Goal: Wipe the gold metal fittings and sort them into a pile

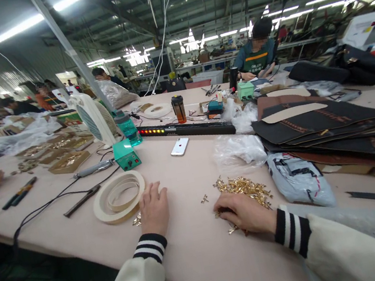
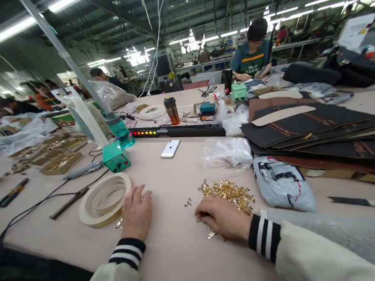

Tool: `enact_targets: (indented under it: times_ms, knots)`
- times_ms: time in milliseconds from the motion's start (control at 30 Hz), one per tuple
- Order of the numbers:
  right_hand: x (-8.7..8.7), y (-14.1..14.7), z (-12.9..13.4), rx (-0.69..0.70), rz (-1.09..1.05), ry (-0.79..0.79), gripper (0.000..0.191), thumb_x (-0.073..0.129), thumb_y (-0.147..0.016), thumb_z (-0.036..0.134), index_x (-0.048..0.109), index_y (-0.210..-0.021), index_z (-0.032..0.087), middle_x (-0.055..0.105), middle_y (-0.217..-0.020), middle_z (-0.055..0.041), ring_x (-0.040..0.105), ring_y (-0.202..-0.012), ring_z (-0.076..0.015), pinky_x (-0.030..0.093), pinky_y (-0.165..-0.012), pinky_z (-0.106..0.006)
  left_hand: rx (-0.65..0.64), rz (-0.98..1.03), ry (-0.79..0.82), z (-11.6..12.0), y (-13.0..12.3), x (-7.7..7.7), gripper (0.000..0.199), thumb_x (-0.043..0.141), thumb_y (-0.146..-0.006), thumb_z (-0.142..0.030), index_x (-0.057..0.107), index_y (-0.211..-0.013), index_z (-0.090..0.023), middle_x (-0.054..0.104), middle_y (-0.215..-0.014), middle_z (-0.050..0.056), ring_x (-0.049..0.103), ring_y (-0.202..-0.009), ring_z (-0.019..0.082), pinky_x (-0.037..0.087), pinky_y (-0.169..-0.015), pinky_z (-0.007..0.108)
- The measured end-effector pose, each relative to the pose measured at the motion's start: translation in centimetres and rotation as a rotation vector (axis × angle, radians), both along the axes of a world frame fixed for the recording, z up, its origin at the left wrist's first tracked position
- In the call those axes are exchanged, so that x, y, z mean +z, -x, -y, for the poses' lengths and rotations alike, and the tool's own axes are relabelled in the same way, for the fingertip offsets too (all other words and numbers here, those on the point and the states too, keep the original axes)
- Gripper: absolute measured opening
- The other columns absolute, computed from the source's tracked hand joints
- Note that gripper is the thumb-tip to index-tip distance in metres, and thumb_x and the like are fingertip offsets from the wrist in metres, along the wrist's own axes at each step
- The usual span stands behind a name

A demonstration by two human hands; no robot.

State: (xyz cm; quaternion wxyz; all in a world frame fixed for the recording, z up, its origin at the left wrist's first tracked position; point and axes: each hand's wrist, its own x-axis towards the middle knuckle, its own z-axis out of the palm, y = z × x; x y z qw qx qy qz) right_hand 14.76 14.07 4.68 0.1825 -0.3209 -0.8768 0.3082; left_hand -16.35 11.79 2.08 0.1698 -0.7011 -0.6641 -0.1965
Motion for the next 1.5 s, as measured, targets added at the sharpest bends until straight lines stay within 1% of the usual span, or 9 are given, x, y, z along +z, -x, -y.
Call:
enact_targets:
  times_ms: [167,300,533,600,733,900,1067,1400,1500]
  knots:
    - [1.0,-0.5,-0.5,0.057,0.037,0.043,0.038,0.071,-0.083,0.016,0.067,-0.12,0.021,0.071,-0.111,-0.0056,0.065,-0.099,-0.022,0.051,-0.091,-0.036,-0.482,0.31,0.285,2.1,-6.6,-0.1,0.068,0.065,-0.094,-0.04,0.037,-0.153,-0.024,0.042,-0.16,0.012,0.038,-0.148,0.03,0.037,-0.122,0.052]
    - [2.8,-1.9,-0.6,0.139,0.004,0.076,0.064,0.081,-0.075,0.02,0.058,-0.135,0.023,0.067,-0.121,-0.007,0.062,-0.107,-0.0244,0.05,-0.096,-0.038,-0.585,0.526,0.367,3.7,-11.5,0.0,0.104,0.083,-0.073,-0.065,0.032,-0.155,-0.025,0.05,-0.153,0.014,0.049,-0.139,0.033,0.042,-0.117,0.053]
    - [4.0,-4.7,0.9,0.191,0.181,0.025,0.069,0.086,-0.073,0.026,0.055,-0.134,0.022,0.06,-0.125,-0.0097,0.058,-0.114,-0.027,0.049,-0.101,-0.042,-0.416,0.556,0.305,5.6,-15.9,-0.3,0.028,0.067,-0.093,-0.024,0.058,-0.119,-0.024,0.064,-0.11,0.006,0.06,-0.106,0.027,0.052,-0.094,0.047]
    - [3.9,-5.1,1.3,0.195,0.236,-0.006,0.062,0.086,-0.073,0.022,0.058,-0.129,0.021,0.059,-0.125,-0.0098,0.057,-0.114,-0.0265,0.049,-0.1,-0.041,-0.405,0.509,0.306,6.1,-15.9,-0.4,0.012,0.06,-0.096,-0.018,0.062,-0.106,-0.024,0.063,-0.104,0.004,0.059,-0.103,0.025,0.052,-0.091,0.044]
    - [3.3,-5.6,1.0,0.219,0.288,-0.168,0.04,0.078,-0.082,0.015,0.065,-0.119,0.021,0.06,-0.125,-0.0089,0.054,-0.119,-0.0264,0.046,-0.105,-0.042,-0.379,0.47,0.284,6.9,-14.2,-0.3,0.013,0.051,-0.101,-0.017,0.062,-0.099,-0.023,0.062,-0.101,0.005,0.058,-0.101,0.024,0.051,-0.091,0.044]
    - [2.7,-5.4,0.1,0.311,0.343,-0.299,0.017,0.069,-0.096,0.035,0.072,-0.109,0.024,0.067,-0.109,-0.0063,0.057,-0.113,-0.0263,0.044,-0.103,-0.045,-0.343,0.498,0.279,8.2,-10.5,0.1,0.018,0.068,-0.094,-0.024,0.062,-0.111,-0.024,0.062,-0.113,0.006,0.057,-0.111,0.026,0.051,-0.098,0.046]
    - [1.4,-2.4,0.7,0.284,0.315,-0.255,0.036,0.053,-0.102,0.051,0.073,-0.108,0.022,0.065,-0.099,-0.0073,0.058,-0.097,-0.0236,0.047,-0.089,-0.039,-0.272,0.413,0.276,9.2,-9.1,-0.1,0.055,0.083,-0.081,-0.04,0.059,-0.129,-0.027,0.058,-0.135,0.008,0.053,-0.127,0.031,0.048,-0.109,0.052]
    - [0.6,-0.2,0.1,0.194,0.195,-0.07,0.038,0.08,-0.084,0.049,0.073,-0.111,0.023,0.061,-0.102,-0.0059,0.058,-0.093,-0.0222,0.049,-0.081,-0.034,-0.178,0.381,0.23,10.2,-7.5,-0.3,0.077,0.082,-0.078,-0.056,0.052,-0.142,-0.025,0.056,-0.146,0.011,0.049,-0.136,0.034,0.045,-0.114,0.055]
    - [1.1,-0.9,-0.5,0.204,0.193,-0.021,0.021,0.072,-0.093,0.04,0.076,-0.105,0.024,0.063,-0.104,-0.006,0.06,-0.096,-0.0217,0.049,-0.086,-0.035,-0.169,0.395,0.231,10.5,-7.1,-0.4,0.075,0.081,-0.081,-0.051,0.05,-0.144,-0.025,0.055,-0.147,0.01,0.049,-0.137,0.033,0.045,-0.115,0.053]
